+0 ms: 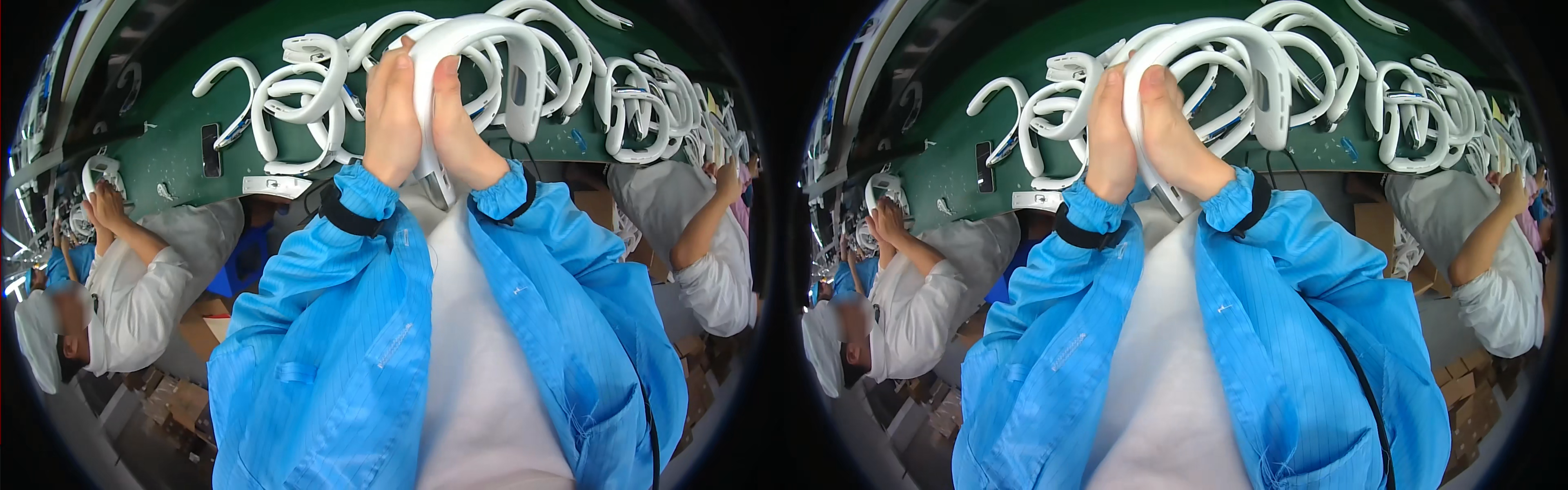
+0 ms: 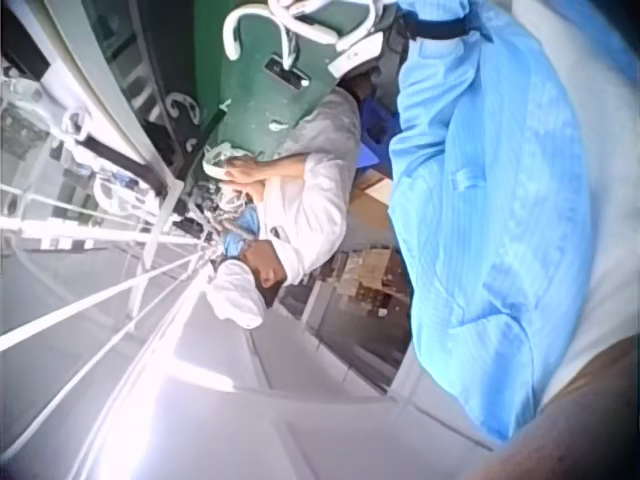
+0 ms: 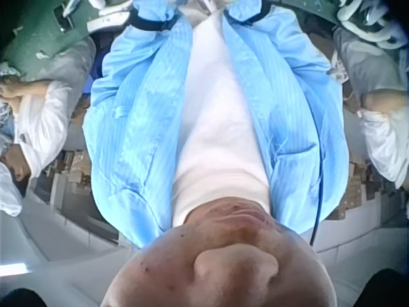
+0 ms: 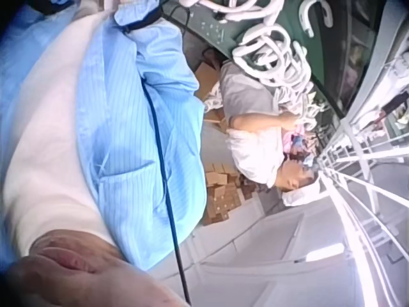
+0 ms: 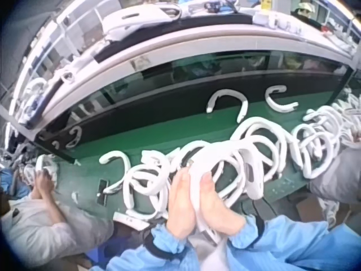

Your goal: Assembling the internal components of a neck massager.

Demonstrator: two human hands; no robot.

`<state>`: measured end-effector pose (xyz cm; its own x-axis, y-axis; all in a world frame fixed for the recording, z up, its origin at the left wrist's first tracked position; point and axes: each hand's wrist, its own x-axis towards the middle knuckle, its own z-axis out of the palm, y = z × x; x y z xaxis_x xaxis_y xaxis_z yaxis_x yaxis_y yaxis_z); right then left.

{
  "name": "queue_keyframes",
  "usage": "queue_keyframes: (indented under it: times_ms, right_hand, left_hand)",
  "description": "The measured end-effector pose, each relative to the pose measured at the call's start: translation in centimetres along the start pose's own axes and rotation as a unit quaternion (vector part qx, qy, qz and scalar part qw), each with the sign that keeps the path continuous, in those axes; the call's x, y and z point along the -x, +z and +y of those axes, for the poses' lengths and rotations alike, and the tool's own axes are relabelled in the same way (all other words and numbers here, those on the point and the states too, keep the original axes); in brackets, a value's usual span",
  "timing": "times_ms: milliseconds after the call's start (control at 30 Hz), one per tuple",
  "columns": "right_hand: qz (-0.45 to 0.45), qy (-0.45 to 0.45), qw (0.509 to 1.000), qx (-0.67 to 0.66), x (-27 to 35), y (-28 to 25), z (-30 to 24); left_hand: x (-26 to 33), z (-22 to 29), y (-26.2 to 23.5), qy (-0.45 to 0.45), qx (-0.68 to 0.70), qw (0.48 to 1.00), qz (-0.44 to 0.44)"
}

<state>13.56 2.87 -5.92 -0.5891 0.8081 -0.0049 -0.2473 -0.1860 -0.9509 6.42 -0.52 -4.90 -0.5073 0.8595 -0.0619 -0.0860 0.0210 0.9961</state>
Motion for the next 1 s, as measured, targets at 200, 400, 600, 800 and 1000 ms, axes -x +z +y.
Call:
queue_keyframes:
  times_ms: [200, 400, 600, 800, 1000]
  right_hand:
    - [0.083, -0.084, 0.97, 0.212, -0.2, -0.4, 0.6]
    - [0.047, 0.15, 0.94, -0.304, -0.9, -0.8, -5.2]
    - [0.173, 0.214, 0.933, -0.232, -3.3, -3.6, -4.4]
    - [0.116, 0.201, 0.95, -0.21, -3.7, -5.5, -3.1]
    - [0.076, 0.158, 0.982, -0.075, -4.8, -5.9, -0.7]
  left_hand:
    - [0.3, 1.3, -0.3, 0.026, -0.033, 0.999, -0.001]
    - [1.8, 1.2, 1.0, 0.144, -0.164, 0.975, 0.029]
    - [1.6, 1.4, 1.2, 0.256, -0.426, 0.868, -0.015]
    - [1.8, 0.9, 0.6, 0.167, -0.403, 0.887, -0.151]
    - [2.2, -0.4, 0.9, 0.16, -0.396, 0.894, -0.132]
